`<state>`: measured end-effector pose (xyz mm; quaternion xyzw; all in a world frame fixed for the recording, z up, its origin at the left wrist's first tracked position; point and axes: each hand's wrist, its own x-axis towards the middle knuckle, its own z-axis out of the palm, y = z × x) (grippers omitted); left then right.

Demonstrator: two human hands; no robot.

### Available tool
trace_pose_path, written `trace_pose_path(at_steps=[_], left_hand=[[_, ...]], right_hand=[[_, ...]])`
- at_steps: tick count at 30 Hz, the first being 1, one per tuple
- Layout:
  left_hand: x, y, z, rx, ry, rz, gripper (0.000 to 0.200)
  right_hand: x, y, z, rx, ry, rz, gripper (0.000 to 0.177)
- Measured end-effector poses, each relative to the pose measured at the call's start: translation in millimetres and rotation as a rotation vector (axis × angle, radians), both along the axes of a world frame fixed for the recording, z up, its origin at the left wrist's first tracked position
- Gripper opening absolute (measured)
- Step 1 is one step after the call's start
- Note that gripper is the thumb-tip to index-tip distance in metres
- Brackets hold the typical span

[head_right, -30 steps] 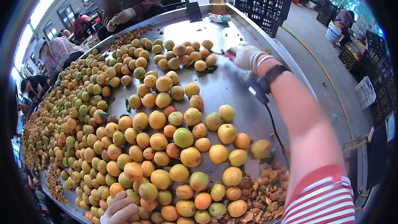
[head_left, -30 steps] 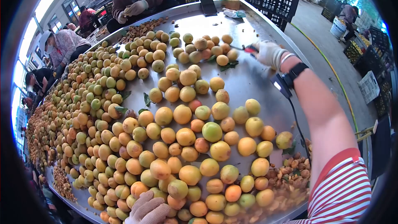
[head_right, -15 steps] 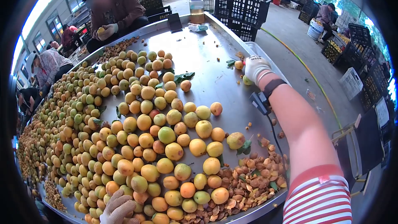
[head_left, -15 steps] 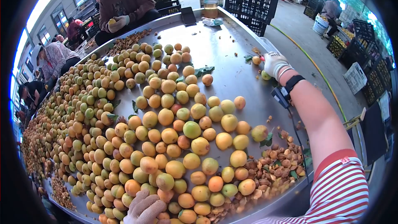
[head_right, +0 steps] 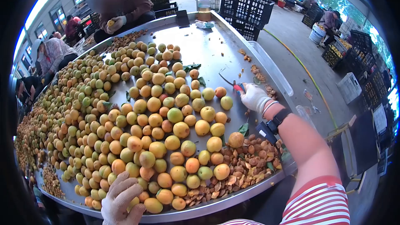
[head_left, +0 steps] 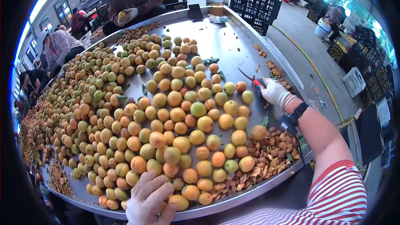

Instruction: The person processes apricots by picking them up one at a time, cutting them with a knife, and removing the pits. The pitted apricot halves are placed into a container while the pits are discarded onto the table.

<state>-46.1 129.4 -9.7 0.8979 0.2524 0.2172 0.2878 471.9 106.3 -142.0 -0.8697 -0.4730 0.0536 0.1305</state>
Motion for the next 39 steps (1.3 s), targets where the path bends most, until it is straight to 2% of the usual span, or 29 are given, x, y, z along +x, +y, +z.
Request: trace_pose_path(at_steps=[2, 3, 5, 7, 9, 13, 19, 25, 29, 30, 33, 35, 37, 39], left_hand=[[-2.7, -3.3, 0.9, 0.020, -0.010, 0.006, 0.036], [-4.3, -5.7, 1.4, 0.019, -0.014, 0.008, 0.036], [-5.6, -9.7, 2.5, 0.075, -0.016, -0.021, 0.032], [-6.6, -13.9, -3.9, 0.063, -0.020, -0.019, 0.037], [-7.5, -16.7, -8.1, 0.059, -0.020, -0.021, 0.042], [-2.7, -23.4, -11.5, 0.119, -0.059, -0.045, 0.037], [-3.5, -33.7, -13.2, 0.156, -0.097, 0.007, 0.033], [-9.8, -59.1, 10.4, 0.198, -0.139, 0.086, 0.027], [-2.7, -70.7, 19.9, 0.074, -0.199, 0.107, 0.025], [2.5, -74.1, 28.3, 0.050, -0.110, 0.141, 0.027], [25.7, -62.6, 40.6, 0.044, 0.031, 0.129, 0.031], [48.3, -52.5, 45.1, 0.085, 0.124, 0.132, 0.032], [76.8, -31.5, 32.0, 0.128, 0.073, 0.101, 0.035], [113.2, -18.6, 37.7, 0.134, 0.214, 0.062, 0.036]], right_hand=[[-49.8, 2.0, 15.9, 0.021, 0.135, -0.029, 0.035], [-64.9, 1.6, 6.6, 0.081, 0.059, -0.025, 0.035], [-92.4, 2.2, 2.1, 0.142, 0.123, 0.044, 0.034], [-115.0, 7.8, 5.2, 0.084, 0.266, 0.024, 0.034], [-132.8, 11.7, 4.2, 0.104, 0.274, 0.033, 0.032], [-166.0, 15.1, 10.6, 0.123, 0.233, 0.031, 0.032], [-162.6, 7.9, 18.6, 0.060, 0.324, 0.049, 0.034], [-169.5, -20.2, 39.9, 0.017, 0.233, 0.023, 0.032], [-162.0, -33.0, 51.3, 0.018, 0.207, -0.014, 0.031], [-160.5, -37.1, 56.6, 0.027, 0.207, -0.016, 0.031], [-150.1, -51.7, 74.4, 0.397, 0.281, -0.138, 0.030], [-149.1, -76.3, 116.5, 0.682, 0.192, -0.080, 0.028], [-136.9, -96.9, 159.0, 0.891, 0.279, -0.079, 0.026], [-142.2, -130.2, 197.9, 1.065, 0.251, -0.037, 0.021]])
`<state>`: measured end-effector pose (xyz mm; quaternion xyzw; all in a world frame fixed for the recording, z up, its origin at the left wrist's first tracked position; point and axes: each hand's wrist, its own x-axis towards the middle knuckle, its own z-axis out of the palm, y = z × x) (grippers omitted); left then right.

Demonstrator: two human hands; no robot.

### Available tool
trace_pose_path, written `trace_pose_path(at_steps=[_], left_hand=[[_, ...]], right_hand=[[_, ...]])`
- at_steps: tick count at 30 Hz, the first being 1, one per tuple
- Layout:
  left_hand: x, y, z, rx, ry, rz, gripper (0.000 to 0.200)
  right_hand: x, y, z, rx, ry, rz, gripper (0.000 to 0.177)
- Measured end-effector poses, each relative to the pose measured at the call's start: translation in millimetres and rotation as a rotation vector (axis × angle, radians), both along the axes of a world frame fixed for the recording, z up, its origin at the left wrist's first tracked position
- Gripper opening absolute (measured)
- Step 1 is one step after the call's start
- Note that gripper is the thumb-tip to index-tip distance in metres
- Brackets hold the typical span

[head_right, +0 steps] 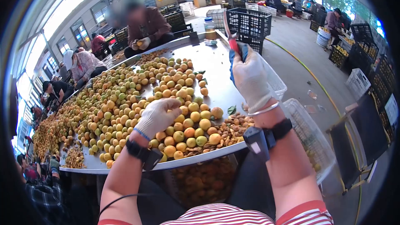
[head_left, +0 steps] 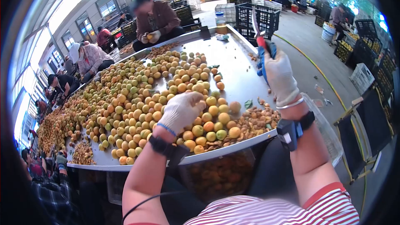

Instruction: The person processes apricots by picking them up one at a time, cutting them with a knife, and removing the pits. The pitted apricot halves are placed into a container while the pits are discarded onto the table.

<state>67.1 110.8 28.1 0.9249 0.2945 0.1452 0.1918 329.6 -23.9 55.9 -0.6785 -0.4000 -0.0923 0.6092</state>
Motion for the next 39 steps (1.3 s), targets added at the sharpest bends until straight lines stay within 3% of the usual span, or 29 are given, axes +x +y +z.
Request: trace_pose_path(at_steps=[3, 4, 9, 12, 16, 18, 20, 22, 24, 28, 30, 32, 36, 38, 39], left_hand=[[61.2, 31.3, -22.3, 0.094, 0.163, 0.000, 0.037], [80.5, 42.0, -35.6, 0.156, 0.171, 0.023, 0.039], [145.9, 68.8, -60.3, 0.191, 0.645, -0.003, 0.049], [169.7, 74.2, -66.1, 0.237, 0.805, -0.061, 0.055], [185.9, 86.6, -74.6, 0.307, 0.901, -0.131, 0.043], [185.2, 86.0, -72.0, 0.329, 0.862, -0.114, 0.040], [185.8, 90.6, -70.0, 0.327, 0.827, -0.078, 0.039], [178.8, 92.4, -57.7, 0.254, 0.595, -0.064, 0.038], [179.5, 88.7, -38.3, 0.145, 0.588, -0.045, 0.041], [179.8, 87.4, -24.3, 0.132, 0.448, -0.070, 0.039], [195.0, 88.5, -7.5, -0.127, 0.362, -0.067, 0.043], [218.3, 97.0, 6.8, -0.235, 0.241, -0.184, 0.049], [259.3, 36.4, 77.2, -0.588, -0.198, -0.601, 0.060], [270.9, 29.5, 96.0, -0.497, -0.313, -0.733, 0.054], [268.7, 29.7, 99.6, -0.360, -0.341, -0.694, 0.047]], right_hand=[[-18.7, -19.9, -28.4, 0.130, -0.008, 0.121, 0.021], [-56.5, -37.7, -6.5, 0.262, 0.500, 0.310, 0.023], [-66.3, -31.4, -102.3, 0.263, 0.663, 0.172, 0.024], [-60.1, -26.8, -119.8, 0.324, 0.901, 0.111, 0.021], [-46.7, -25.3, -109.5, 0.316, 0.884, 0.140, 0.021], [-41.2, -25.3, -118.9, 0.344, 0.919, 0.167, 0.023], [-39.0, -27.7, -118.2, 0.331, 1.127, 0.151, 0.025], [-36.5, -28.8, -119.8, 0.352, 1.183, 0.170, 0.026], [-34.0, -31.3, -121.6, 0.329, 1.260, 0.229, 0.026], [-31.0, -32.5, -133.0, 0.303, 1.213, 0.230, 0.023], [-31.8, -33.0, -140.2, 0.329, 1.252, 0.259, 0.023], [-32.4, -33.8, -141.1, 0.333, 1.290, 0.315, 0.025], [-37.4, -26.9, -140.2, 0.313, 1.237, 0.307, 0.025], [-41.0, -23.3, -131.7, 0.335, 1.309, 0.235, 0.016], [-40.5, -22.9, -133.6, 0.333, 1.293, 0.243, 0.016]])
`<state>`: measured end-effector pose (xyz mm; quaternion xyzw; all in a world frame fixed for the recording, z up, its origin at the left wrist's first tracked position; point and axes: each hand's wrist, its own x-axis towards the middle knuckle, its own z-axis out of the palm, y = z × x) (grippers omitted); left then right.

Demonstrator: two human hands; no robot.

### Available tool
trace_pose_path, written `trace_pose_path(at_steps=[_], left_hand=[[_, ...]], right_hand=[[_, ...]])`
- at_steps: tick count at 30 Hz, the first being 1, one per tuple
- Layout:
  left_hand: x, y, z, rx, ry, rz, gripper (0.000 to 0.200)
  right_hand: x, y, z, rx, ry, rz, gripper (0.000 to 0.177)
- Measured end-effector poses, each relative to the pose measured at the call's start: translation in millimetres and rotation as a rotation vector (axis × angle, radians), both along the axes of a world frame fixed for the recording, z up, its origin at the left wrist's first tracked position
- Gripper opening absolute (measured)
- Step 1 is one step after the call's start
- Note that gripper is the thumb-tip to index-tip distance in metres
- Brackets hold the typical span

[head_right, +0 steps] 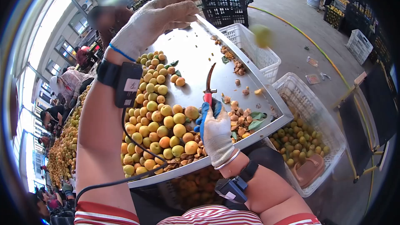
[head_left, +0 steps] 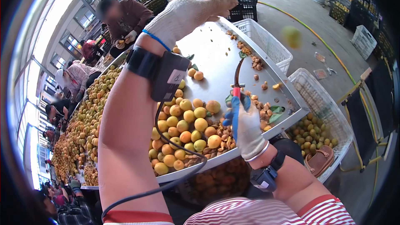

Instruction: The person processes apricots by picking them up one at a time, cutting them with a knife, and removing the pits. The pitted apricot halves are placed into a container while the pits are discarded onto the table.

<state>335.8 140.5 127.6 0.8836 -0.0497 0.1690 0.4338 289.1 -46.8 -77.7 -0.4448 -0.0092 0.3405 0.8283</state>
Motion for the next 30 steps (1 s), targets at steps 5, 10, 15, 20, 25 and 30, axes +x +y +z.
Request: trace_pose_path(at_steps=[5, 10, 15, 20, 25, 30], left_hand=[[-22.9, 74.9, -57.6, 0.335, 0.386, 0.542, 0.033], [-98.3, 92.2, -122.0, 0.772, 0.865, 0.722, 0.027], [-143.0, 109.1, -155.8, 0.694, 1.038, 0.584, 0.049], [-164.4, 111.5, -177.2, 0.774, 0.882, 0.536, 0.062], [-174.3, 106.4, -168.3, 0.395, 0.818, 0.656, 0.053], [-207.3, 137.0, -171.4, 0.012, 0.756, 0.552, 0.048]], right_hand=[[3.9, -5.0, 0.1, -0.016, -0.012, -0.013, 0.017], [5.1, -2.6, 0.0, -0.033, -0.061, -0.004, 0.022], [1.0, 4.3, 4.3, -0.007, -0.037, 0.023, 0.025], [-0.9, 12.6, 1.3, -0.023, -0.075, 0.008, 0.027], [-5.4, 15.4, 1.8, -0.055, -0.101, 0.011, 0.027], [-8.8, 18.6, -1.2, -0.053, -0.117, 0.000, 0.026]])
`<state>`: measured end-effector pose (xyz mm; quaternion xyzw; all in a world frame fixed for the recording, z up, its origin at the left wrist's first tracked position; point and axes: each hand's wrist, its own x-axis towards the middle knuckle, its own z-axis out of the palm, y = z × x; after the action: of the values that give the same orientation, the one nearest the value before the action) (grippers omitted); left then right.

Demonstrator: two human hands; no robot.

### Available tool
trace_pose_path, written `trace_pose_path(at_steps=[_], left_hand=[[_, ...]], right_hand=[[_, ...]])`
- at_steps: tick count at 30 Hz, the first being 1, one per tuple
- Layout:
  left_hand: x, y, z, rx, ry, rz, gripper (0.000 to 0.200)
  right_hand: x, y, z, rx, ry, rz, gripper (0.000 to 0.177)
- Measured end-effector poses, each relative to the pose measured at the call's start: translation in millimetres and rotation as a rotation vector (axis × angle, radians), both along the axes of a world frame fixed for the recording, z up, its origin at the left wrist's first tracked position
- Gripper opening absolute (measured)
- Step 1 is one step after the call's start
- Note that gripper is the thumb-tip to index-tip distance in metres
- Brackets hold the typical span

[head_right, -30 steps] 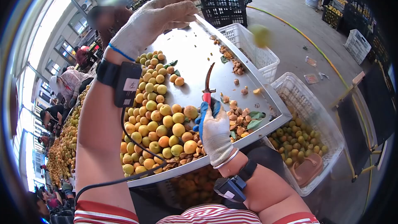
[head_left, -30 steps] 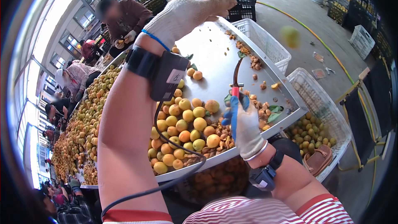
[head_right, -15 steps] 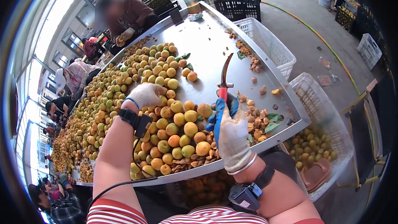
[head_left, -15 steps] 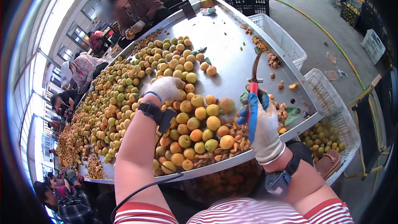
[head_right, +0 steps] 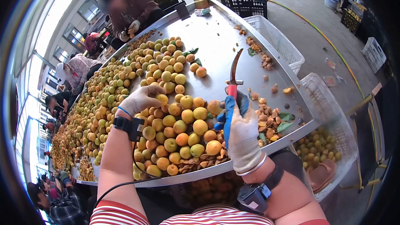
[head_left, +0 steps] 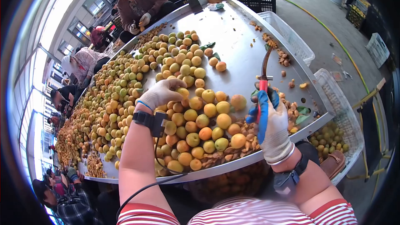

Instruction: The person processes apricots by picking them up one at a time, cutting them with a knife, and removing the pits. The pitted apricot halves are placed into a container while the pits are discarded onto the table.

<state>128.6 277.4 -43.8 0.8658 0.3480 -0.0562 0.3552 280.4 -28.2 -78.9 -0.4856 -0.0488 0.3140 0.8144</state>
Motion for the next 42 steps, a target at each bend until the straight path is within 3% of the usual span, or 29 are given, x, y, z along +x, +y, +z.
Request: trace_pose_path(at_steps=[2, 3, 5, 6, 8, 11, 15, 16, 17, 19, 23, 24, 27, 30, 34, 39, 42], left_hand=[[-5.3, 18.0, 5.2, -0.102, -0.004, -0.080, 0.038], [3.0, 7.8, 17.4, -0.004, 0.073, 0.044, 0.038], [11.2, 10.1, 6.1, 0.123, -0.010, 0.106, 0.041], [18.4, 7.0, 5.2, 0.123, -0.013, 0.108, 0.041], [35.6, -1.6, 1.2, 0.445, 0.234, 0.016, 0.050], [54.2, -13.0, -10.2, 0.577, 0.348, -0.076, 0.062], [70.0, -24.8, -17.8, 0.692, 0.380, -0.054, 0.056], [70.5, -24.6, -16.7, 0.661, 0.355, -0.028, 0.043], [69.3, -22.6, -13.0, 0.660, 0.355, -0.031, 0.043], [63.4, -19.2, 3.9, 0.320, 0.292, 0.017, 0.039], [61.6, -9.5, 17.9, 0.431, 0.286, 0.062, 0.042], [70.0, -21.9, 39.3, 0.365, 0.302, 0.159, 0.040], [77.0, 4.1, 21.2, 0.613, 0.221, 0.038, 0.041], [91.7, 9.7, 7.0, 0.622, 0.307, -0.091, 0.050], [114.4, 10.8, -17.6, 0.731, 0.446, -0.191, 0.048], [118.5, 14.2, -28.3, 0.699, 0.473, -0.194, 0.043], [106.0, -5.3, -6.3, 0.577, 0.312, -0.174, 0.051]], right_hand=[[-2.5, -0.9, 7.8, -0.024, 0.017, 0.017, 0.027], [-3.6, -0.7, 10.7, -0.048, 0.035, 0.027, 0.027], [-4.1, 4.3, 5.8, -0.057, 0.031, 0.015, 0.028], [-4.0, 5.7, 3.5, -0.053, 0.009, 0.016, 0.028], [-3.7, 7.8, -0.7, -0.053, -0.016, 0.013, 0.028], [-4.9, 8.5, -2.9, -0.048, -0.029, 0.014, 0.029], [-4.1, 9.5, 1.3, -0.050, -0.025, 0.010, 0.029], [-3.3, 8.9, 0.8, -0.045, -0.018, 0.005, 0.028], [-3.1, 8.1, 1.7, -0.046, -0.017, 0.002, 0.028], [-4.0, 6.4, 6.8, -0.033, 0.008, 0.006, 0.028], [-3.9, 1.6, 13.8, -0.022, 0.033, 0.029, 0.030], [-3.4, 1.6, 12.6, -0.021, 0.027, 0.027, 0.030], [-3.0, 4.0, 4.4, -0.018, -0.001, 0.027, 0.031], [-3.7, 3.8, 4.8, -0.009, -0.018, 0.032, 0.031], [-2.2, -0.6, 13.9, -0.029, 0.003, 0.024, 0.030], [-0.6, 2.3, 11.6, 0.001, 0.007, -0.002, 0.028], [-0.5, 0.3, 15.1, 0.011, 0.021, 0.017, 0.028]])
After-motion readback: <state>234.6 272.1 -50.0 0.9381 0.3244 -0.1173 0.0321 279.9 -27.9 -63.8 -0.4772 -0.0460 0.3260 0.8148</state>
